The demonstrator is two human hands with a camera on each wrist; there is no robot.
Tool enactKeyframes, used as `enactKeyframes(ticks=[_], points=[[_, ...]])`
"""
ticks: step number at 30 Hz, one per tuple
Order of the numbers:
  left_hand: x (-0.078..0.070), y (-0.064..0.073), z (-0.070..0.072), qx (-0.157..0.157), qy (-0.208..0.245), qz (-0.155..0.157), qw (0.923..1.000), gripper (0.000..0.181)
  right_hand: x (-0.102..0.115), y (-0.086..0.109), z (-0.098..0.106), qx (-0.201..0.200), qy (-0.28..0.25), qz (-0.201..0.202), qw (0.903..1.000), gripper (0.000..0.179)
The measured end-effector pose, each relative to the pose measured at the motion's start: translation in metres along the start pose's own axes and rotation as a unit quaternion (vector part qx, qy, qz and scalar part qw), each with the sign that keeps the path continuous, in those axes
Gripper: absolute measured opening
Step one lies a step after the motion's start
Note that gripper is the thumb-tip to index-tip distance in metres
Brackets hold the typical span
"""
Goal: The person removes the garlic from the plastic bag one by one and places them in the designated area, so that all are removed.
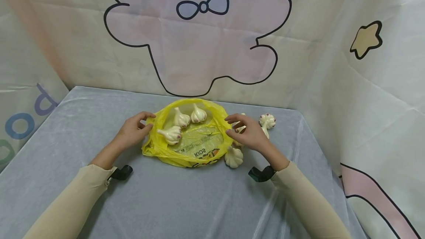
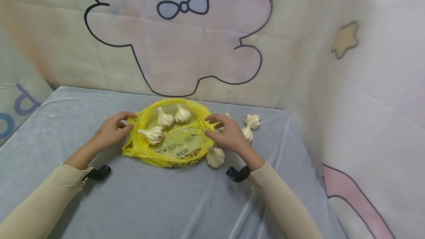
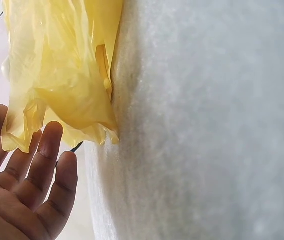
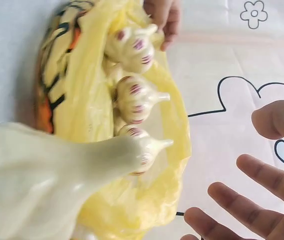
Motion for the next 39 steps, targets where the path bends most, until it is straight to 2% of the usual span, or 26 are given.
enactKeyframes(ticks=[6, 20, 34, 39], points=[[0.001, 0.001, 0.001, 0.002, 0.002, 0.004, 1.0, 0.035, 0.005, -0.017, -0.002, 0.003, -0.002, 0.002, 1.0, 0.043], [0.002, -0.001, 0.0, 0.001, 0.003, 0.004, 1.0, 0.035, 0.005, -0.06, -0.011, 0.043, -0.042, 0.0, 0.9982, 0.045], [-0.002, 0.001, 0.002, 0.001, 0.004, -0.005, 1.0, 0.035, -0.008, -0.102, -0.032, 0.133, -0.031, 0.002, 0.9906, 0.053], [-0.001, 0.0, 0.002, -0.002, 0.002, -0.007, 1.0, 0.035, -0.01, -0.111, -0.038, 0.15, -0.019, -0.006, 0.9885, 0.053]])
Point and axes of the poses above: each hand's wrist, its own y-axis away from the middle knuckle, its own z-axis out of the back of the hand, x = y × z, the point moved 2 cm from there along -y, towards the middle knuckle, and after that the axes turned 8 degrees about z, right-handed, at the moved point
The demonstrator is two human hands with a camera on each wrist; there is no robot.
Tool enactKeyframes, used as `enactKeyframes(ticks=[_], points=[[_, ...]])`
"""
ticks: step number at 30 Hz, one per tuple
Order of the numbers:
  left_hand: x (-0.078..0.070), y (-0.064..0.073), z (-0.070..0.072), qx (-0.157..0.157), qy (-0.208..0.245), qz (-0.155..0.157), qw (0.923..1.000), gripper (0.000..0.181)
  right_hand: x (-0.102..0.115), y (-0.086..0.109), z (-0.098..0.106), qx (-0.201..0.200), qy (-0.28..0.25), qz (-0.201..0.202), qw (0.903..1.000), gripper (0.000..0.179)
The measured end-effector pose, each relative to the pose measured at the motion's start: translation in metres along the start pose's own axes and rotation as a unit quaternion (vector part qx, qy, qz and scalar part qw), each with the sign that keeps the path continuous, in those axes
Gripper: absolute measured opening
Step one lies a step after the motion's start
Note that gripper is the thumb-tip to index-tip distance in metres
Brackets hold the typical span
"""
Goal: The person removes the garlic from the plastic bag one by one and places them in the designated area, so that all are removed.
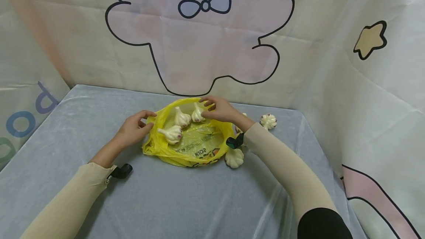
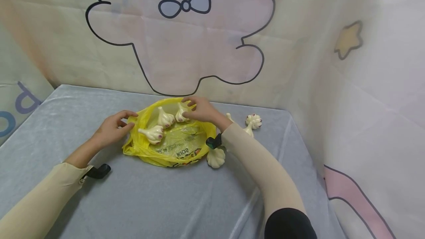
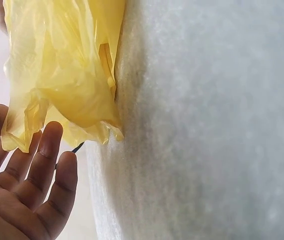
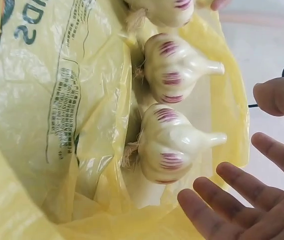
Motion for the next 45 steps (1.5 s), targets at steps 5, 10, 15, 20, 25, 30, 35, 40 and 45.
enactKeyframes(ticks=[5, 10, 15, 20, 25, 30, 35, 40, 45], points=[[-0.001, -0.001, 0.0, -0.005, -0.003, -0.003, 1.0, 0.034, 0.002, -0.009, -0.002, 0.011, 0.003, -0.009, 0.9999, 0.053], [-0.002, -0.002, 0.0, -0.004, -0.004, -0.003, 1.0, 0.034, 0.002, -0.017, -0.007, 0.022, 0.018, -0.015, 0.9995, 0.055], [-0.002, -0.002, 0.0, -0.002, -0.002, -0.002, 1.0, 0.034, -0.002, -0.024, -0.014, 0.029, 0.027, -0.022, 0.999, 0.058], [-0.002, -0.001, 0.0, 0.0, 0.0, 0.0, 1.0, 0.035, -0.008, -0.029, -0.019, 0.026, 0.015, -0.019, 0.9994, 0.065], [-0.002, -0.001, -0.001, 0.001, 0.004, 0.002, 1.0, 0.034, -0.012, -0.036, -0.023, 0.032, 0.021, -0.017, 0.9991, 0.067], [-0.002, -0.001, -0.002, 0.0, 0.006, 0.002, 1.0, 0.034, -0.012, -0.04, -0.026, 0.04, 0.043, -0.016, 0.9981, 0.069], [-0.001, -0.002, -0.003, -0.003, 0.004, 0.002, 1.0, 0.034, -0.01, -0.042, -0.027, 0.04, 0.056, -0.015, 0.9975, 0.069], [0.0, -0.003, -0.004, -0.001, 0.006, 0.003, 1.0, 0.034, -0.01, -0.043, -0.027, 0.047, 0.063, -0.014, 0.9968, 0.068], [0.0, -0.003, -0.004, -0.001, 0.005, 0.003, 1.0, 0.034, -0.01, -0.043, -0.027, 0.051, 0.067, -0.014, 0.9963, 0.066]])
Point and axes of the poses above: each hand's wrist, its own y-axis away from the middle knuckle, its own z-axis out of the back of the hand, x = y × z, the point moved 2 cm from there along -y, towards the middle knuckle, and after that the axes turned 8 degrees about z, right-handed, at the moved point
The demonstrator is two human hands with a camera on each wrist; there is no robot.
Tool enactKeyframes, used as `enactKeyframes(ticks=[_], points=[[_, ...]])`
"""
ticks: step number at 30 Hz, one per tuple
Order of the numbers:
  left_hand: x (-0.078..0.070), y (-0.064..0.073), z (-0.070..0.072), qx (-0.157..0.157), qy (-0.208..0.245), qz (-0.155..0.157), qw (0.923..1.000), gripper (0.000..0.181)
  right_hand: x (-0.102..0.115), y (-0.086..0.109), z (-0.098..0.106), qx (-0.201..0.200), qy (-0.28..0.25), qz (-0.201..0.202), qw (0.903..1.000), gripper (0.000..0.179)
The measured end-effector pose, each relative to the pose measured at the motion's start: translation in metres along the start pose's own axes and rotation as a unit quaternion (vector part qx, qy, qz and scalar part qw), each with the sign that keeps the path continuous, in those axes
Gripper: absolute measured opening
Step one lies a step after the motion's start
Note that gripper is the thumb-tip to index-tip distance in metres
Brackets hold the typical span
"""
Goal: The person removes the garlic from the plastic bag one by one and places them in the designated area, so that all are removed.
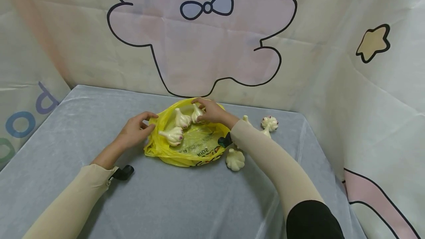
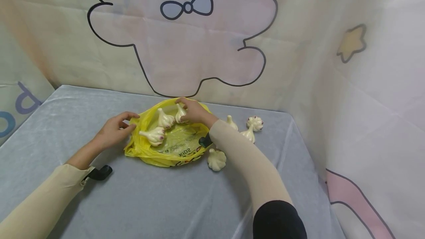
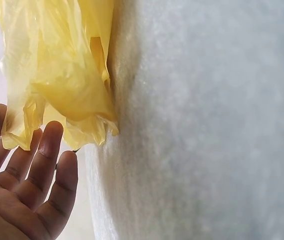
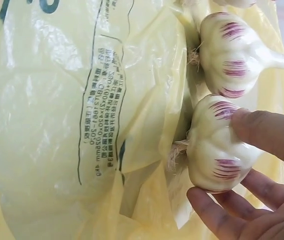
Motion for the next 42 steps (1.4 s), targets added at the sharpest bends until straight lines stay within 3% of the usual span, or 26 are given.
enactKeyframes(ticks=[13, 21, 30, 42], points=[[-0.003, 0.002, 0.0, 0.003, -0.002, 0.005, 1.0, 0.035, 0.007, 0.013, 0.018, -0.005, -0.027, 0.007, 0.9996, 0.068], [-0.005, 0.002, 0.001, 0.0, -0.009, 0.005, 0.9999, 0.034, 0.017, 0.03, 0.033, -0.019, -0.036, 0.037, 0.9985, 0.067], [-0.008, 0.003, 0.001, 0.001, -0.008, 0.006, 0.9999, 0.034, 0.022, 0.058, 0.049, -0.044, -0.034, 0.058, 0.9967, 0.064], [-0.01, 0.003, 0.001, 0.0, -0.012, 0.004, 0.9999, 0.034, 0.021, 0.104, 0.066, -0.068, -0.049, 0.032, 0.996, 0.067]])
Point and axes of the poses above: each hand's wrist, its own y-axis away from the middle knuckle, its own z-axis out of the back of the hand, x = y × z, the point moved 2 cm from there along -y, towards the middle knuckle, and after that the axes turned 8 degrees about z, right-handed, at the moved point
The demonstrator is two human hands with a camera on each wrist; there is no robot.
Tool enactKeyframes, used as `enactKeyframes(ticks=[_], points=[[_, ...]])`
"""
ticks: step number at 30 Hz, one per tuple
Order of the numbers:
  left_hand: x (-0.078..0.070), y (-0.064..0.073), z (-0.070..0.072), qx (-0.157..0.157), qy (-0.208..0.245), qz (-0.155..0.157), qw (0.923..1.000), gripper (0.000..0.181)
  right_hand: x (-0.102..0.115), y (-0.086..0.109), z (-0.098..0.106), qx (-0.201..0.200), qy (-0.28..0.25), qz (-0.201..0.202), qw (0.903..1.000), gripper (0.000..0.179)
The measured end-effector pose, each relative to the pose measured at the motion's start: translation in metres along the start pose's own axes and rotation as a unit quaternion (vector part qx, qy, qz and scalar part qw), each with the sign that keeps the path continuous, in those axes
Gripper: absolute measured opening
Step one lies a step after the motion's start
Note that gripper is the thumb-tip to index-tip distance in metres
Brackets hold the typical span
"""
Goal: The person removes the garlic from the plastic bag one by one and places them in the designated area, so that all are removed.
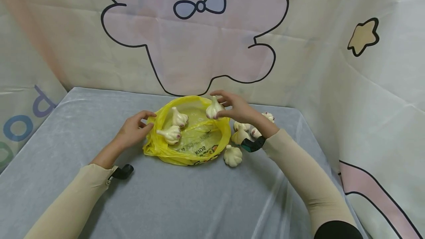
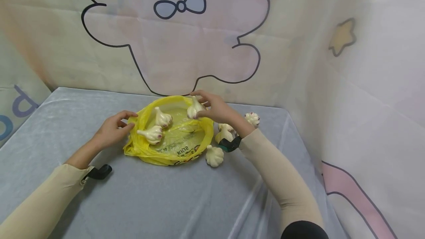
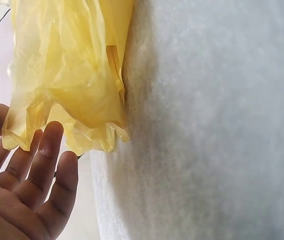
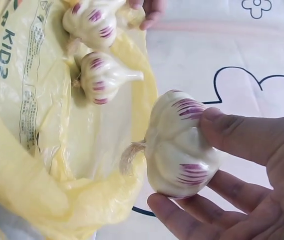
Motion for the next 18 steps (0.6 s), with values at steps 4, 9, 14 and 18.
enactKeyframes(ticks=[4, 9, 14, 18], points=[[-0.001, 0.0, 0.001, 0.0, 0.002, -0.004, 1.0, 0.035, 0.0, 0.012, 0.005, -0.009, 0.002, 0.004, 0.9999, 0.067], [-0.001, 0.001, 0.001, 0.002, 0.005, -0.004, 1.0, 0.035, -0.003, 0.031, 0.009, -0.022, -0.007, -0.004, 0.9997, 0.066], [-0.002, 0.002, 0.002, 0.005, 0.007, -0.003, 1.0, 0.035, -0.008, 0.052, 0.01, -0.041, -0.017, -0.019, 0.9988, 0.066], [-0.002, 0.004, 0.004, 0.006, 0.004, 0.003, 1.0, 0.035, -0.013, 0.069, 0.01, -0.054, -0.006, -0.029, 0.9981, 0.067]])
Point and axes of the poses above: each hand's wrist, its own y-axis away from the middle knuckle, its own z-axis out of the back of the hand, x = y × z, the point moved 2 cm from there along -y, towards the middle knuckle, and after that the axes turned 8 degrees about z, right-handed, at the moved point
